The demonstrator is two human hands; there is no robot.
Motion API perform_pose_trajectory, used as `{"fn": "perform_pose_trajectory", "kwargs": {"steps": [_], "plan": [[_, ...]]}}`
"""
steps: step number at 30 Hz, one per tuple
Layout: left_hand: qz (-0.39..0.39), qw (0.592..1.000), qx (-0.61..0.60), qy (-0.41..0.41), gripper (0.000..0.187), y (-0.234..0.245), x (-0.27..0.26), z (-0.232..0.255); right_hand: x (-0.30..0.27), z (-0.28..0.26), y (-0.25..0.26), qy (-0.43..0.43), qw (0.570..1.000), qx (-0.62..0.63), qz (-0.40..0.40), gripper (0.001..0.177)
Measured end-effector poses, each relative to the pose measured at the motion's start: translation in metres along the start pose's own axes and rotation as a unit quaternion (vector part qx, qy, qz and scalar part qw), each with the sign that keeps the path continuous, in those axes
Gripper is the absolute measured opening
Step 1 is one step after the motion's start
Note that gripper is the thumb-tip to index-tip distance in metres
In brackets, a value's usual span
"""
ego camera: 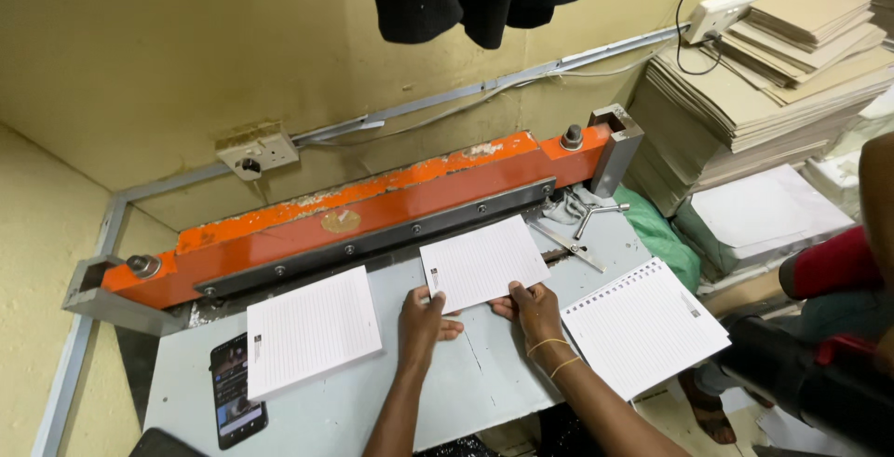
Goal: The person uses a manual paper cutter to trim sheets of lined paper. They repeatedly pick up a sheet, align it against the cutter's guide, press down the lever to cut, and then place the trimmed sheet onto a growing stack on the right.
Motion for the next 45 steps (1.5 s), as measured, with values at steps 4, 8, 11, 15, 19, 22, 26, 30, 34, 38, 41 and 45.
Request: {"fn": "perform_pose_trajectory", "kwargs": {"steps": [4, 8, 11, 15, 19, 22, 26, 30, 34, 38, 41, 45], "plan": [[0.061, 0.998, -0.021, -0.027, 0.058, 0.004, -0.009, 0.013, 0.013, -0.004, -0.008, -0.011, 0.999, 0.032, 0.011, 0.036], [0.069, 0.995, -0.063, -0.029, 0.057, 0.003, 0.010, 0.014, 0.021, -0.017, -0.020, -0.017, 1.000, 0.020, -0.002, 0.040], [0.067, 0.994, -0.076, -0.029, 0.055, 0.002, 0.024, 0.005, 0.029, -0.016, -0.018, -0.024, 0.999, 0.030, 0.000, 0.040], [0.057, 0.994, -0.086, -0.045, 0.058, -0.002, 0.026, 0.008, 0.029, -0.022, -0.014, -0.028, 0.999, 0.020, 0.004, 0.039], [0.052, 0.994, -0.085, -0.054, 0.059, -0.002, 0.021, 0.013, 0.024, -0.027, -0.017, -0.027, 1.000, 0.002, 0.002, 0.039], [0.051, 0.994, -0.073, -0.061, 0.058, -0.004, 0.013, 0.020, 0.033, -0.021, -0.015, -0.027, 1.000, -0.005, 0.002, 0.038], [0.057, 0.994, -0.063, -0.071, 0.058, -0.005, 0.015, 0.021, 0.046, -0.017, -0.014, -0.025, 1.000, 0.006, -0.008, 0.043], [0.054, 0.994, -0.064, -0.071, 0.057, -0.005, 0.015, 0.020, 0.046, -0.017, -0.014, -0.022, 1.000, 0.007, -0.007, 0.043], [0.054, 0.992, -0.076, -0.079, 0.058, -0.006, 0.018, 0.013, 0.037, -0.020, -0.015, -0.021, 1.000, 0.017, -0.007, 0.046], [0.058, 0.991, -0.065, -0.104, 0.058, -0.007, 0.018, 0.015, 0.040, -0.022, -0.018, -0.018, 0.998, 0.044, -0.032, 0.044], [0.062, 0.987, -0.067, -0.132, 0.062, -0.008, 0.008, 0.011, 0.034, -0.017, -0.008, -0.021, 0.996, 0.071, -0.046, 0.041], [0.041, 0.991, -0.033, -0.120, 0.069, 0.003, -0.073, 0.026, -0.053, -0.071, 0.033, -0.002, 0.999, 0.040, -0.031, 0.040]]}}
Point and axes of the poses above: each hand's wrist, its own x-axis towards the middle knuckle, its own y-axis out of the back of the hand, z = x × y, the point moved 8 cm from there along x, towards the middle knuckle, and after that the axes turned 10 degrees about -y, right-handed, at the moved point
